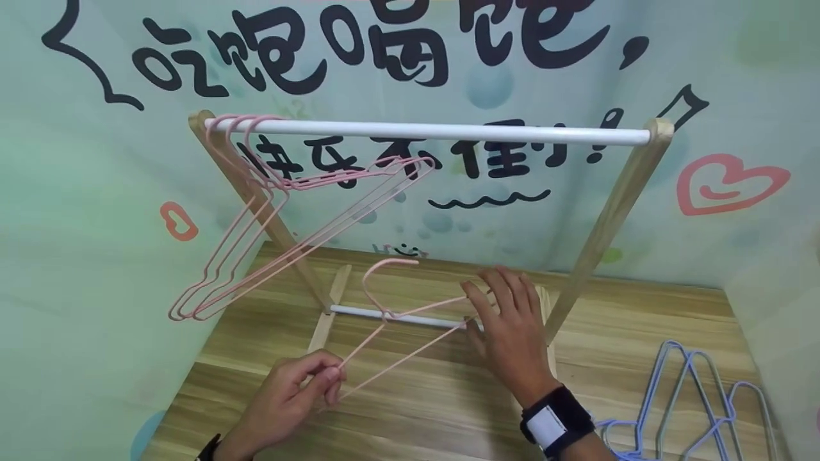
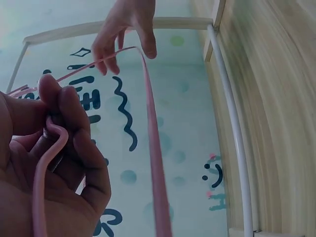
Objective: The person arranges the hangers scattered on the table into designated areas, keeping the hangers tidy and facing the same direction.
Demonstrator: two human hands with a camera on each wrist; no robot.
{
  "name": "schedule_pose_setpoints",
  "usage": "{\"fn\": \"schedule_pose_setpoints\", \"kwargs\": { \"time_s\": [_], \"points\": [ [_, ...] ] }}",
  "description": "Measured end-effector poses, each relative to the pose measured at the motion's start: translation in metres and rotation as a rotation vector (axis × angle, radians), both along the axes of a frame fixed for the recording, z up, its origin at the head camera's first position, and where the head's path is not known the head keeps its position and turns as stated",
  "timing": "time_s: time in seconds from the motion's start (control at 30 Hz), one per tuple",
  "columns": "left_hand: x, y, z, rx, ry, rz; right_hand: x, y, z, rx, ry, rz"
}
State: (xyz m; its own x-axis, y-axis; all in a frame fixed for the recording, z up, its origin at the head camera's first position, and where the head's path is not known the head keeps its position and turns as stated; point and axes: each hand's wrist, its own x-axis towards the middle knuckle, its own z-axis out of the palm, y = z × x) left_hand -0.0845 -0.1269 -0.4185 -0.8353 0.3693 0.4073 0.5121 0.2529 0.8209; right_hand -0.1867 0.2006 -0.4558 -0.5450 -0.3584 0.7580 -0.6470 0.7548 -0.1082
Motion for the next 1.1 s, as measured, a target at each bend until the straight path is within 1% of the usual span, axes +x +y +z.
{"fn": "schedule_pose_setpoints", "kwargs": {
  "time_s": [0.1, 0.2, 0.3, 0.4, 0.47, 0.57, 0.67, 0.8, 0.9, 1.0, 1.1],
  "points": [
    [0.000, -0.006, 0.003, -0.004, -0.015, 0.020, -0.007, -0.003, 0.006, -0.011, 0.025, 0.036],
    [0.000, -0.011, 0.009, -0.011, 0.001, 0.053, -0.014, -0.006, 0.016, -0.010, 0.045, 0.060],
    [0.000, -0.015, 0.022, -0.016, 0.038, 0.105, -0.020, -0.008, 0.030, 0.017, 0.051, 0.050],
    [0.004, -0.019, 0.040, -0.006, 0.105, 0.156, -0.027, -0.011, 0.045, 0.034, 0.052, 0.036],
    [0.007, -0.022, 0.049, 0.006, 0.144, 0.185, -0.033, -0.012, 0.054, 0.039, 0.051, 0.030],
    [0.010, -0.029, 0.057, 0.016, 0.166, 0.234, -0.041, -0.015, 0.069, 0.040, 0.054, 0.021],
    [0.010, -0.037, 0.057, 0.021, 0.178, 0.287, -0.050, -0.019, 0.082, 0.047, 0.054, 0.007],
    [0.006, -0.051, 0.049, 0.013, 0.193, 0.376, -0.061, -0.024, 0.100, 0.057, 0.059, -0.008],
    [0.004, -0.063, 0.043, -0.004, 0.207, 0.464, -0.068, -0.027, 0.112, 0.064, 0.072, -0.022],
    [0.004, -0.072, 0.047, 0.012, 0.219, 0.545, -0.075, -0.031, 0.125, 0.058, 0.085, -0.028],
    [0.006, -0.076, 0.058, 0.071, 0.234, 0.585, -0.083, -0.036, 0.136, 0.049, 0.085, -0.025]
  ]
}}
